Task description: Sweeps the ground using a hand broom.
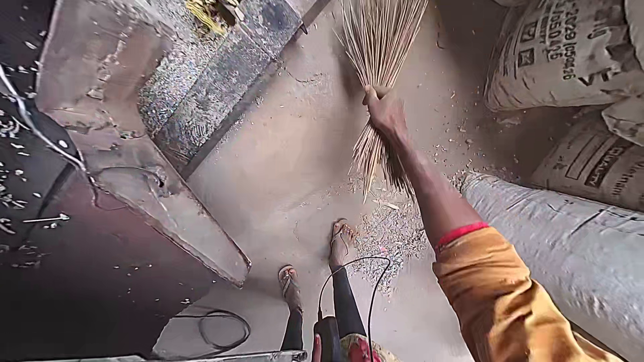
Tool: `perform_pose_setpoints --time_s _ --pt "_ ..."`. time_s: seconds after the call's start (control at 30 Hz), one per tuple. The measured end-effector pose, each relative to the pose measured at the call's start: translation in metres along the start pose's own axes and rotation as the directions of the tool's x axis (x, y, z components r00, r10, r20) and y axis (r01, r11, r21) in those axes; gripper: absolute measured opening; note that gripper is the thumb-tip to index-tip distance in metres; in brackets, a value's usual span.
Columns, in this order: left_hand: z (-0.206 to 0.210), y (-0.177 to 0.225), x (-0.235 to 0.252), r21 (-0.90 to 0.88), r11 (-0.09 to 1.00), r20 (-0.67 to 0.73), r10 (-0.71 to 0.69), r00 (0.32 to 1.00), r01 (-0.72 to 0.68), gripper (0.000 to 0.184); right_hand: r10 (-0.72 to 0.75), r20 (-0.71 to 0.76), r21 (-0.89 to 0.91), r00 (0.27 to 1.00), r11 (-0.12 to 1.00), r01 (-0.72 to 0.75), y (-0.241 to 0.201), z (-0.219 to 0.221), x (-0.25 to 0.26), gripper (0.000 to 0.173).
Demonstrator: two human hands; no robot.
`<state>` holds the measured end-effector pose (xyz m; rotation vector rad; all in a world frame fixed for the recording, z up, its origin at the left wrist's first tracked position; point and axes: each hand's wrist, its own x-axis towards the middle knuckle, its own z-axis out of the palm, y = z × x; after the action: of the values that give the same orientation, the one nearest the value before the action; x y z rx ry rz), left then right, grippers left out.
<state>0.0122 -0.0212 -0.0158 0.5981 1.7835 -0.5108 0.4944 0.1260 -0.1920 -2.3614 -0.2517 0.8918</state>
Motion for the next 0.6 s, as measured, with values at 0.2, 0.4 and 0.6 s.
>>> perform_pose_setpoints --time_s 0.2,0.4,0.6 --pt "-0.028 -0.05 0.041 0.08 0.997 -0.103 0.025 0.994 -0.016 0.065 0.405 -0.145 0.146 0.903 0.911 -0.385 0.138 0.007 -0.076 0.047" --pt "-0.028 -0.012 0.0 0.081 0.994 0.001 0.074 0.997 -0.074 0.056 0.529 -0.2 0.553 0.824 0.755 -0.351 0.083 0.019 -0.219 0.034" --pt "-0.037 -0.021 0.021 0.038 0.995 0.023 -0.097 0.995 0.096 0.06 0.183 0.019 0.086 0.983 0.979 -0.184 0.084 -0.007 -0.086 0.057"
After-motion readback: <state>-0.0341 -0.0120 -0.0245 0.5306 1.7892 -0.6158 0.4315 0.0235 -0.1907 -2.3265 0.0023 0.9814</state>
